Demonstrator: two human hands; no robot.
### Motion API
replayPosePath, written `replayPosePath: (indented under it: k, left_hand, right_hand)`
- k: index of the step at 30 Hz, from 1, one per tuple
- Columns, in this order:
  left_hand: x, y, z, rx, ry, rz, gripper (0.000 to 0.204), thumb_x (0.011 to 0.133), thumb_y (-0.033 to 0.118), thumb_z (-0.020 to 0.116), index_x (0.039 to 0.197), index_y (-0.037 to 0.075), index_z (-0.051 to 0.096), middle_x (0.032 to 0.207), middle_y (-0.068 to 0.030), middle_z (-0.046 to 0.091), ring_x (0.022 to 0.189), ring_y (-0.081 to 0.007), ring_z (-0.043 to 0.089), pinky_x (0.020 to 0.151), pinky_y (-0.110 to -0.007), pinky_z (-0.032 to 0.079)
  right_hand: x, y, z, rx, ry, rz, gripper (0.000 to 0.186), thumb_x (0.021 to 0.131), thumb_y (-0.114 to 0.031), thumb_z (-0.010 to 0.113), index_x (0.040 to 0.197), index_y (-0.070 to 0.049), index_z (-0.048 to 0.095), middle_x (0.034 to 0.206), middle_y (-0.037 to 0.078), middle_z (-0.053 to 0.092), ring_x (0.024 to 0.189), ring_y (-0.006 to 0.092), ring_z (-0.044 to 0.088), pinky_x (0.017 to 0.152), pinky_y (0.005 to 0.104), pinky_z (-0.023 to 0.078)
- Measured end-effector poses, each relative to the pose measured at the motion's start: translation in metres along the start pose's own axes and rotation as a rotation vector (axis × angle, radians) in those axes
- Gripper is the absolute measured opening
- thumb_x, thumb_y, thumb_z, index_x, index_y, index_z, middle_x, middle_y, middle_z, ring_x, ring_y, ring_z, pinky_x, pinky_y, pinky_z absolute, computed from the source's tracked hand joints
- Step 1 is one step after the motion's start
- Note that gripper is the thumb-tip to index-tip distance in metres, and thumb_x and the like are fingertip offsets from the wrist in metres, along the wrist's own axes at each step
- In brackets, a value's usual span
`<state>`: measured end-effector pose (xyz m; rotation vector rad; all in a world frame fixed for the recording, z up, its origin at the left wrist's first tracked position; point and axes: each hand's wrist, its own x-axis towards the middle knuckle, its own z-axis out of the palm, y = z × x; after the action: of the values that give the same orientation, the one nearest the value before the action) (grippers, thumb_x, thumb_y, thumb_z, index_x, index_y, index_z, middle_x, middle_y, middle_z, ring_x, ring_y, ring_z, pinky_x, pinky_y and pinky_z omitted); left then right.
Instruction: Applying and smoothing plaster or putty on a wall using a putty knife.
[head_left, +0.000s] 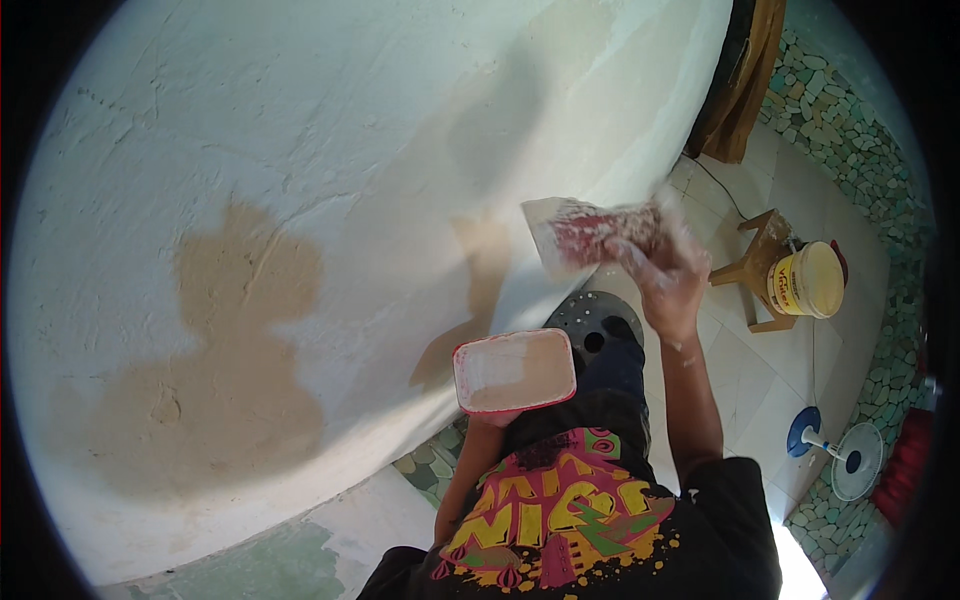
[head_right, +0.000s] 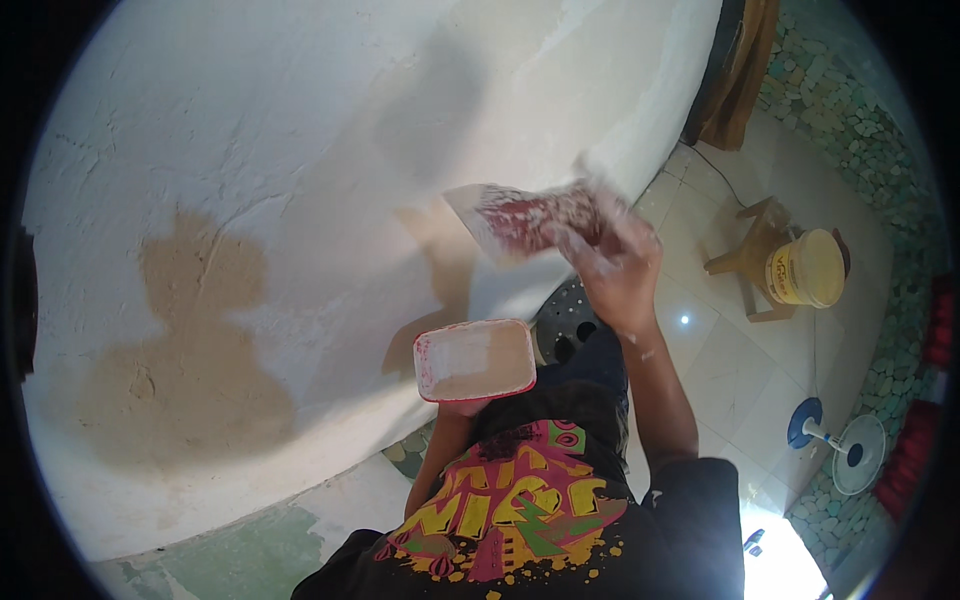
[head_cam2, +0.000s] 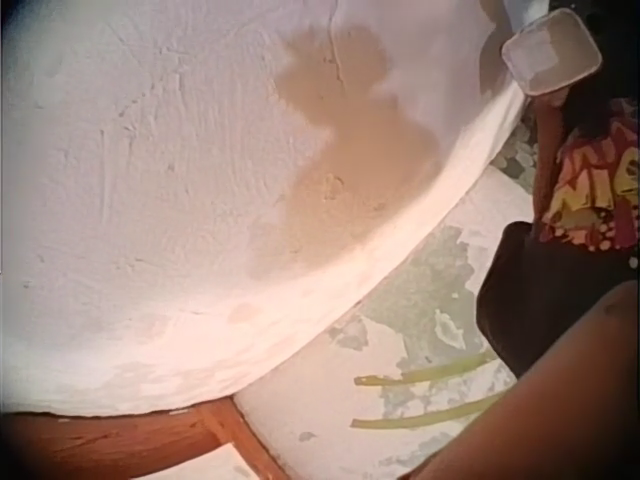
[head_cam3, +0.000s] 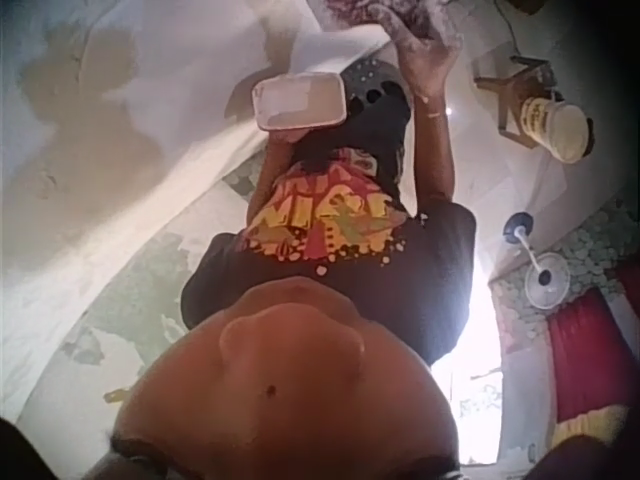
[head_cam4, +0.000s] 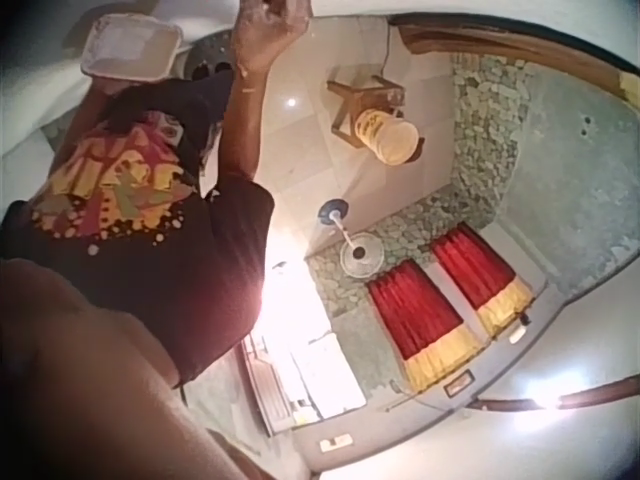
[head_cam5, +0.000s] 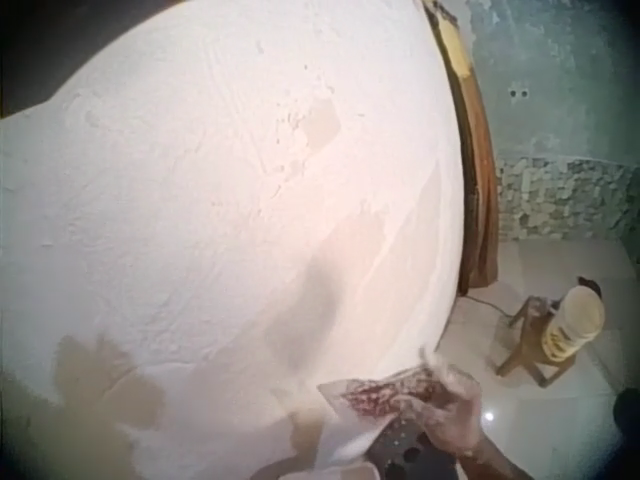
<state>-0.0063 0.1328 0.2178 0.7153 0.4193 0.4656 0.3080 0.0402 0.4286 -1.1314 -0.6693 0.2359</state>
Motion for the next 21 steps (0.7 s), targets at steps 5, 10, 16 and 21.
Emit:
replayPosePath:
  k: [5,10,16,21]
  left_hand:
    - [0.004,0.003,0.013,-0.353,0.004,-0.172,0.065,0.107,0.052,0.053,0.158,0.012,0.045,0.161,-0.0134,0.050,0.146,-0.0331,0.051,0.120,-0.054,0.045]
    - [0.005,0.010,0.027,-0.523,-0.037,-0.265,0.065,0.108,0.057,0.042,0.153,0.011,0.052,0.157,-0.0120,0.055,0.141,-0.0321,0.055,0.117,-0.054,0.046]
    - [0.005,0.010,0.033,-0.614,-0.068,-0.200,0.065,0.109,0.055,0.046,0.157,0.010,0.046,0.158,-0.0141,0.053,0.141,-0.0337,0.055,0.117,-0.052,0.047]
    - [0.014,0.002,0.017,-0.620,0.031,-0.323,0.064,0.110,0.055,0.043,0.156,0.012,0.048,0.157,-0.0130,0.054,0.141,-0.0334,0.056,0.117,-0.052,0.047]
  right_hand:
    - [0.066,0.000,0.013,-0.163,-0.011,-0.340,0.038,0.085,0.015,0.077,0.121,0.003,0.074,0.116,0.016,0.077,0.100,0.0242,0.076,0.089,0.0336,0.061]
    - [0.076,0.009,0.020,-0.299,-0.065,-0.403,0.022,0.090,0.013,0.076,0.109,0.002,0.075,0.110,0.014,0.078,0.105,0.0253,0.075,0.093,0.0366,0.060]
    - [0.091,0.017,0.027,-0.446,-0.001,-0.568,0.024,0.085,0.010,0.079,0.106,-0.002,0.076,0.105,0.012,0.079,0.094,0.0257,0.078,0.083,0.0326,0.062]
    - [0.109,0.017,0.020,-0.494,-0.151,-0.585,0.023,0.086,0.003,0.080,0.107,-0.005,0.076,0.107,0.008,0.080,0.092,0.0256,0.079,0.082,0.0326,0.062]
